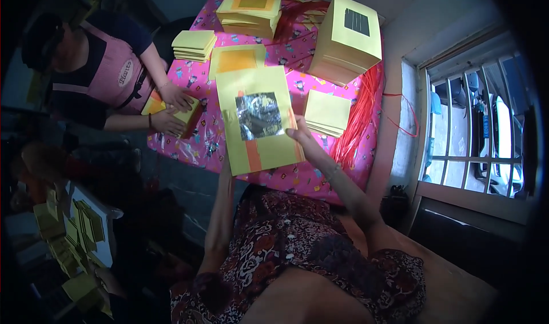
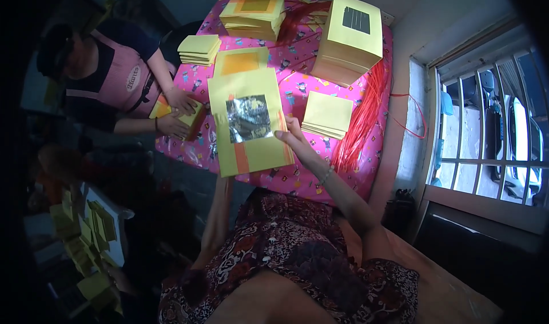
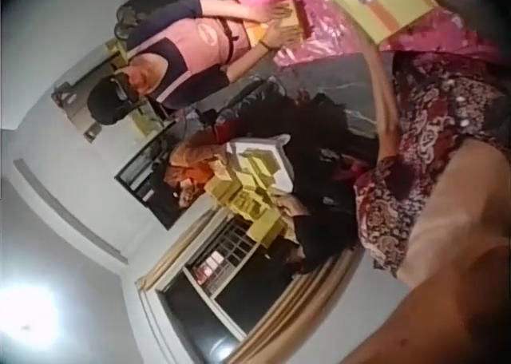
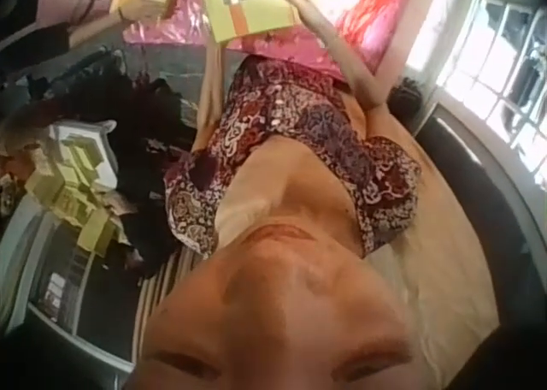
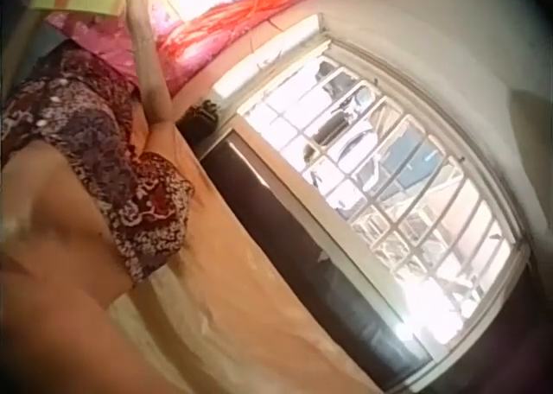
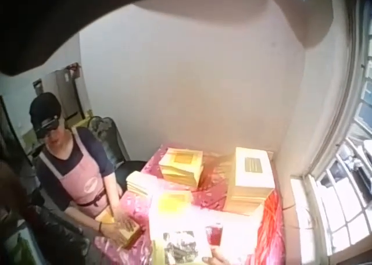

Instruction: Stacking and tying bundles of yellow ceremonial paper with foil inserts.

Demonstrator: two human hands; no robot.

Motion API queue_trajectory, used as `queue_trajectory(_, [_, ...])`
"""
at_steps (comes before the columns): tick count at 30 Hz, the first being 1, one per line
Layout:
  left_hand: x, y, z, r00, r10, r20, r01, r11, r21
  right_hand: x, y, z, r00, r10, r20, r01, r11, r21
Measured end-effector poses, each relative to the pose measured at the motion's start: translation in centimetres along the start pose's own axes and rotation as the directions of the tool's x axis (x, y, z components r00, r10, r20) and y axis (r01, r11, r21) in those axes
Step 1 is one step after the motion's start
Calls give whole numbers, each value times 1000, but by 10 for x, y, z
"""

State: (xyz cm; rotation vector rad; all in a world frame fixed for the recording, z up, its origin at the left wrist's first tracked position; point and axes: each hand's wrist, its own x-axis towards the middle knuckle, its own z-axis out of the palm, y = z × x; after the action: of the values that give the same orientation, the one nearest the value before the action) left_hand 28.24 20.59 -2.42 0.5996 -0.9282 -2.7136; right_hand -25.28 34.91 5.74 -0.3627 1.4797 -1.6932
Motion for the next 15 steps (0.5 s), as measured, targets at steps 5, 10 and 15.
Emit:
queue_trajectory(5, [131, -25, 25, 994, -48, -95, 54, 997, 60, 10, 55, 6, 995, 63, 73, -68, 995, 72])
queue_trajectory(10, [359, -31, 47, 980, -126, -153, 145, 982, 118, 14, 82, 8, 995, 78, 66, -87, 983, 162])
queue_trajectory(15, [369, -47, 4, 957, -182, -225, 224, 958, 178, 17, 100, 7, 998, 50, 40, -57, 977, 207])
